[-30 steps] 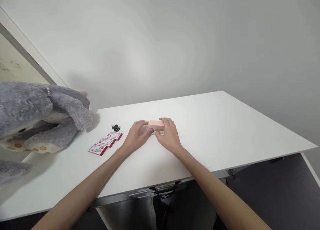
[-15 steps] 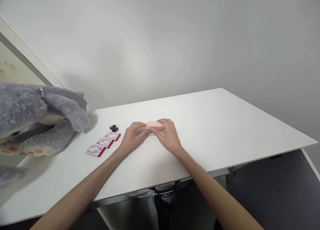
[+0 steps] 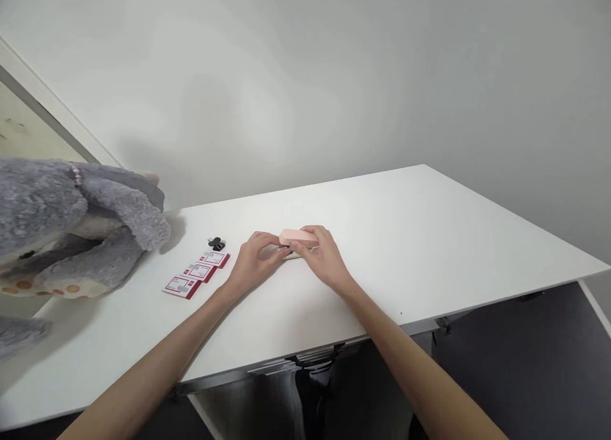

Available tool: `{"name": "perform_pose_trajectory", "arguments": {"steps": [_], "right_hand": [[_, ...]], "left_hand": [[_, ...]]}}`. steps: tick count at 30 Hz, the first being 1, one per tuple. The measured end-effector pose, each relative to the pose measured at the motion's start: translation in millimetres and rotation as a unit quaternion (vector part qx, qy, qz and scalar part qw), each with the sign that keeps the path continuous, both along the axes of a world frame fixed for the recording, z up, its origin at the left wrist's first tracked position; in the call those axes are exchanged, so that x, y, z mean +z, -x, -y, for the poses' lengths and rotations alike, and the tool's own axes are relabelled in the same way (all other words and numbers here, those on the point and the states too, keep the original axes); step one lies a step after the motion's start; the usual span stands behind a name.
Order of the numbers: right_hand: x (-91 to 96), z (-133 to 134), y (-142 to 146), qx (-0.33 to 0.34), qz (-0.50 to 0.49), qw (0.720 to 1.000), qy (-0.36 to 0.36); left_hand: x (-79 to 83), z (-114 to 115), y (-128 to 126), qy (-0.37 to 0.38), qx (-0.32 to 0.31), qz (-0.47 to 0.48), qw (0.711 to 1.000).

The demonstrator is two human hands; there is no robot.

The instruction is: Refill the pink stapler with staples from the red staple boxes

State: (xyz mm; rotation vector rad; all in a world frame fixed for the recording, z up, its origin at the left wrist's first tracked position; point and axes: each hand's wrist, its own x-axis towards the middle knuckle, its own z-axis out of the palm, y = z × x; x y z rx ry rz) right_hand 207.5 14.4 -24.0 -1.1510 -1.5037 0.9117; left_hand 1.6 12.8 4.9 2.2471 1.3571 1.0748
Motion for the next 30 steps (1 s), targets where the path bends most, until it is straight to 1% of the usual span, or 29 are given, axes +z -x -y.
{"name": "perform_pose_trajectory", "arguments": {"steps": [8, 14, 19, 25, 30], "right_hand": [[1.8, 1, -2, 0.025, -0.019, 0.999, 0.015], [8.5, 3, -4, 0.036, -0.036, 0.998, 0.041], [11.1, 4, -6, 0.056, -0.047, 0.997, 0.037], [7.4, 0, -8, 0.063, -0.07, 0.995, 0.035], [7.3, 0, -9, 0.065, -0.08, 0.994, 0.031]], "left_hand": [[-4.5, -2, 1, -0.009, -0.016, -0.031, 0.999], [-7.1, -1, 0, -0.029, -0.017, -0.052, 0.998], [-8.6, -1, -1, -0.043, -0.021, -0.067, 0.997], [-12.6, 0, -5, -0.067, -0.03, -0.088, 0.993], [-13.0, 1, -7, -0.065, -0.035, -0.089, 0.993]]}}
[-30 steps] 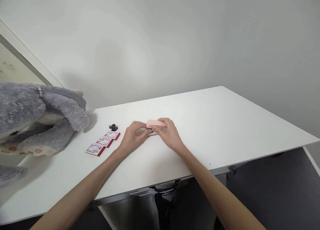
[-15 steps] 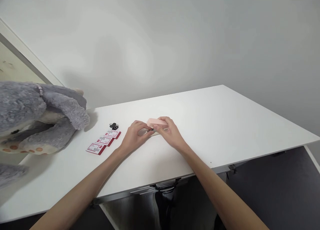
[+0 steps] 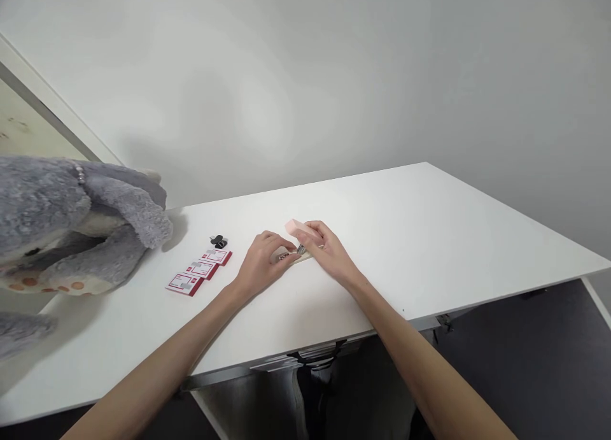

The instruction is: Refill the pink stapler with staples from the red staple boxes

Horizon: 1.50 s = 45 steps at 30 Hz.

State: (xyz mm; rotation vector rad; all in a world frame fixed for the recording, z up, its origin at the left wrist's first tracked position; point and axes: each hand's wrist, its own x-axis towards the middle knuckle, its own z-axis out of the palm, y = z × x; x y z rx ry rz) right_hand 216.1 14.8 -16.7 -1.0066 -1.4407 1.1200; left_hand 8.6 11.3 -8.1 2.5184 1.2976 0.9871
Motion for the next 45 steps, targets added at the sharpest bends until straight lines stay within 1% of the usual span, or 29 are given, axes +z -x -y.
{"name": "perform_pose_trajectory", "arguments": {"steps": [4, 8, 12, 18, 21, 29, 37, 41, 45], "right_hand": [[1.3, 1, 0, 0.005, -0.003, 1.0, 0.003], [1.1, 1, 0, 0.023, -0.012, 1.0, 0.011], [1.4, 1, -1, 0.041, -0.021, 0.999, 0.023], [4.1, 2, -2, 0.068, -0.029, 0.997, 0.032], [5.3, 3, -3, 0.088, -0.028, 0.995, 0.035], [5.2, 3, -4, 0.117, -0.025, 0.992, 0.028], [5.4, 4, -4, 0.115, -0.02, 0.993, 0.031], [5.1, 4, -3, 0.123, -0.031, 0.991, 0.038], [5.0, 4, -3, 0.122, -0.039, 0.991, 0.037]], "left_hand": [[3.6, 2, -1, -0.005, -0.013, 0.006, 1.0], [6.2, 4, -3, -0.015, -0.036, -0.036, 0.999], [4.0, 3, -3, -0.043, -0.041, -0.072, 0.996], [-1.2, 1, -2, -0.08, -0.049, -0.078, 0.993], [-1.6, 2, -3, -0.091, -0.049, -0.069, 0.992], [-0.9, 4, -9, -0.097, -0.031, -0.046, 0.994], [0.7, 4, -11, -0.096, -0.03, -0.018, 0.995], [3.3, 6, -12, -0.078, -0.028, 0.018, 0.996], [7.3, 8, -12, -0.033, -0.016, 0.064, 0.997]]}}
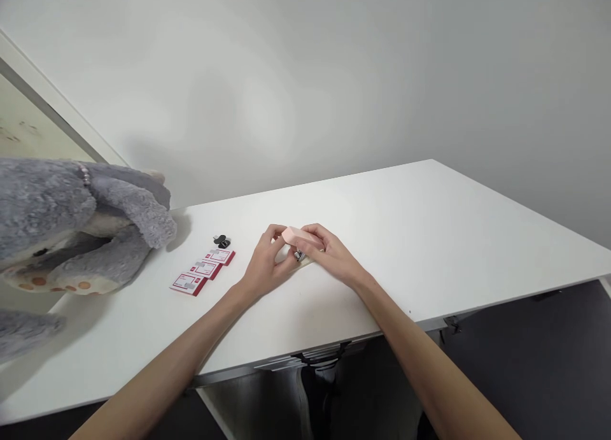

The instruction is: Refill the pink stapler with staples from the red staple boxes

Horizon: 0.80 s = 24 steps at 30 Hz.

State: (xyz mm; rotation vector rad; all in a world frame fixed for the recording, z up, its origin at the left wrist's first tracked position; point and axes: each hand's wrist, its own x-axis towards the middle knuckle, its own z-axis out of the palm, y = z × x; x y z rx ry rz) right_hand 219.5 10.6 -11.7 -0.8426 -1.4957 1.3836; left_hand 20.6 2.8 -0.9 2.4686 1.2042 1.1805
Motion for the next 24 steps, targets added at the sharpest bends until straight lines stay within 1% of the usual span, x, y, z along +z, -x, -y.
{"name": "perform_pose_trajectory", "arguments": {"steps": [2, 4, 6, 7, 9, 10, 12, 14, 15, 16, 17, 20, 22, 24], "right_hand": [[-1.0, -1, 0, -0.011, 0.002, 1.0, -0.001], [-2.2, -3, 0, -0.021, 0.002, 1.0, 0.002], [-2.9, -4, 0, -0.026, -0.001, 1.0, 0.008], [-2.9, -4, 0, -0.028, -0.002, 1.0, 0.011], [-2.0, -3, 0, -0.033, -0.001, 0.999, 0.011], [-1.3, -3, 1, -0.035, 0.0, 0.999, 0.01], [0.2, -1, 1, -0.04, -0.002, 0.999, 0.007], [1.4, 0, 2, -0.045, -0.002, 0.999, 0.006], [1.8, 1, 2, -0.048, -0.001, 0.999, 0.006], [2.0, 1, 3, -0.05, 0.001, 0.999, 0.006], [2.0, 1, 3, -0.052, 0.003, 0.999, 0.006], [1.8, 1, 3, -0.056, 0.007, 0.998, 0.003], [1.8, 1, 4, -0.062, 0.009, 0.998, -0.004], [1.5, 2, 4, -0.074, 0.017, 0.997, -0.009]], "left_hand": [[2.3, -1, 0, 0.032, 0.009, 0.047, 0.998], [4.2, -3, 1, 0.08, 0.02, 0.115, 0.99], [5.6, -7, 2, 0.155, 0.029, 0.208, 0.965], [6.1, -10, 3, 0.196, 0.03, 0.261, 0.945], [6.9, -14, 4, 0.267, 0.025, 0.371, 0.889], [7.2, -17, 5, 0.292, 0.02, 0.424, 0.857], [7.6, -21, 7, 0.333, 0.006, 0.526, 0.782], [8.0, -25, 10, 0.362, -0.006, 0.599, 0.714], [8.4, -27, 12, 0.372, -0.011, 0.62, 0.691], [8.9, -28, 14, 0.38, -0.015, 0.63, 0.677], [9.6, -29, 16, 0.385, -0.018, 0.633, 0.672], [12.5, -27, 20, 0.4, -0.026, 0.628, 0.667], [14.6, -24, 20, 0.406, -0.03, 0.611, 0.678], [16.1, -21, 17, 0.411, -0.029, 0.582, 0.701]]}}
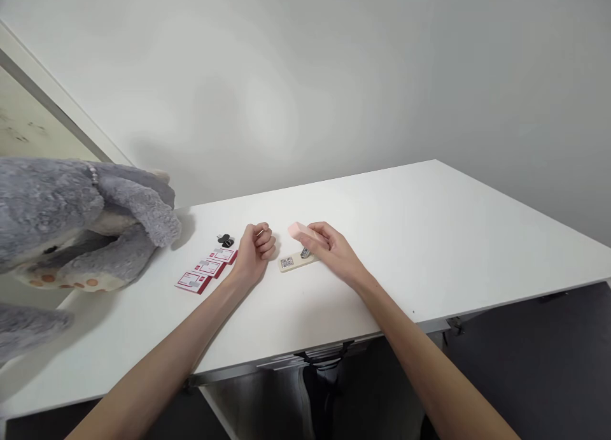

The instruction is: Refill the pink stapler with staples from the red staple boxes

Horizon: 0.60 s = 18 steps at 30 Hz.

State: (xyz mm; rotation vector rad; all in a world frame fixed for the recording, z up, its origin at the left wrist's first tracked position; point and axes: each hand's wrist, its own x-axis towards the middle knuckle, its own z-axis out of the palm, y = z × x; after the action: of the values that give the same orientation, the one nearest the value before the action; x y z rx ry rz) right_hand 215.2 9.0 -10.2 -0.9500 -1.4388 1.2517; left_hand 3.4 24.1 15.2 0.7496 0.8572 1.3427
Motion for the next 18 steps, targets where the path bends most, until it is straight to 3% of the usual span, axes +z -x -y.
{"name": "perform_pose_trajectory", "arguments": {"steps": [5, 18], "right_hand": [[-4.5, 0, 1, -0.032, 0.014, 0.999, 0.0], [-10.7, -2, 1, -0.092, 0.069, 0.993, -0.04]], "left_hand": [[0.7, 4, -5, -0.007, -0.013, -0.064, 0.998], [0.2, 6, -6, -0.011, -0.005, -0.078, 0.997]]}}
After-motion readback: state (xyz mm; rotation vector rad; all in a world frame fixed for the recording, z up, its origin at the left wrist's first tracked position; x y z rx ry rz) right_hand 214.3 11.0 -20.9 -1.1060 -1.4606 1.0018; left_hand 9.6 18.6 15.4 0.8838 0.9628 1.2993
